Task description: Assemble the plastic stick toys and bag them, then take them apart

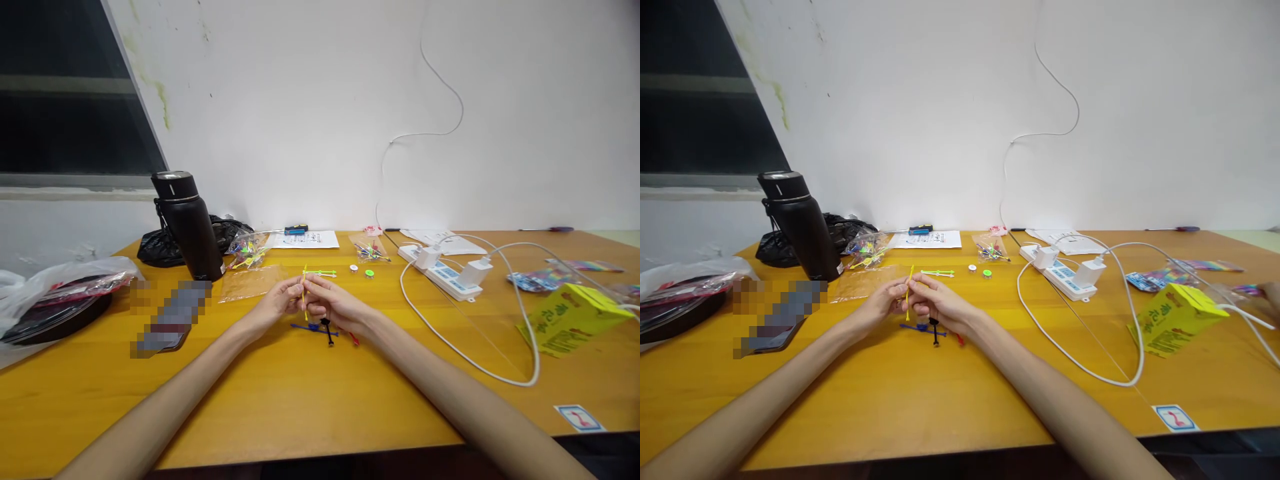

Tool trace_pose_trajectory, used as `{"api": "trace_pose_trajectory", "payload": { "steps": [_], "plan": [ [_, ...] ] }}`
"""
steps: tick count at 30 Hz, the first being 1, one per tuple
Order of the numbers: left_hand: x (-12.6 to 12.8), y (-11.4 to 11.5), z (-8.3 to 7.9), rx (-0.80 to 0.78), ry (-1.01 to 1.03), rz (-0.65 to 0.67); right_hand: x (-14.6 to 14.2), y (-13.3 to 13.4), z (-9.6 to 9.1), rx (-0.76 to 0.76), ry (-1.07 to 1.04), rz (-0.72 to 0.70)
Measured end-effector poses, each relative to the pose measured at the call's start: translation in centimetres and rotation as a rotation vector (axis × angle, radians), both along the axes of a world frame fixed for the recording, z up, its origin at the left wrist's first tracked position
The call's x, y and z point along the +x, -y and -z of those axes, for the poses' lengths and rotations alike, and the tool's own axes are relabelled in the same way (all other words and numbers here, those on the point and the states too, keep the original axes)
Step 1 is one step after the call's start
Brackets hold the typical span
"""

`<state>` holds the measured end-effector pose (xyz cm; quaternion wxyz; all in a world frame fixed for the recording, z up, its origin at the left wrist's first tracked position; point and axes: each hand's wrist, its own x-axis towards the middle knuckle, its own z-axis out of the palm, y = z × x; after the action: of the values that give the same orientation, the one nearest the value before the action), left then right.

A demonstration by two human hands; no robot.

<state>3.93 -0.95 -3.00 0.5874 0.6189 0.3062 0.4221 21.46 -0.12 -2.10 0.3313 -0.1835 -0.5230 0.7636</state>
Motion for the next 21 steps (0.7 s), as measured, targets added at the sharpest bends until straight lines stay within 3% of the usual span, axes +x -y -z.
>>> {"api": "trace_pose_trajectory", "payload": {
  "steps": [6,15,21],
  "plan": [
    [0.4,0.6,-0.5,0.046,0.008,0.075,0.0,0.0,-0.1,-0.002,0.046,0.010],
    [0.5,1.2,-0.3,-0.047,0.090,0.159,0.1,-0.1,0.0,0.008,0.049,0.009],
    [0.6,1.1,-0.1,-0.050,0.083,0.120,0.3,-0.1,-0.1,0.012,0.031,-0.014]
  ]
}}
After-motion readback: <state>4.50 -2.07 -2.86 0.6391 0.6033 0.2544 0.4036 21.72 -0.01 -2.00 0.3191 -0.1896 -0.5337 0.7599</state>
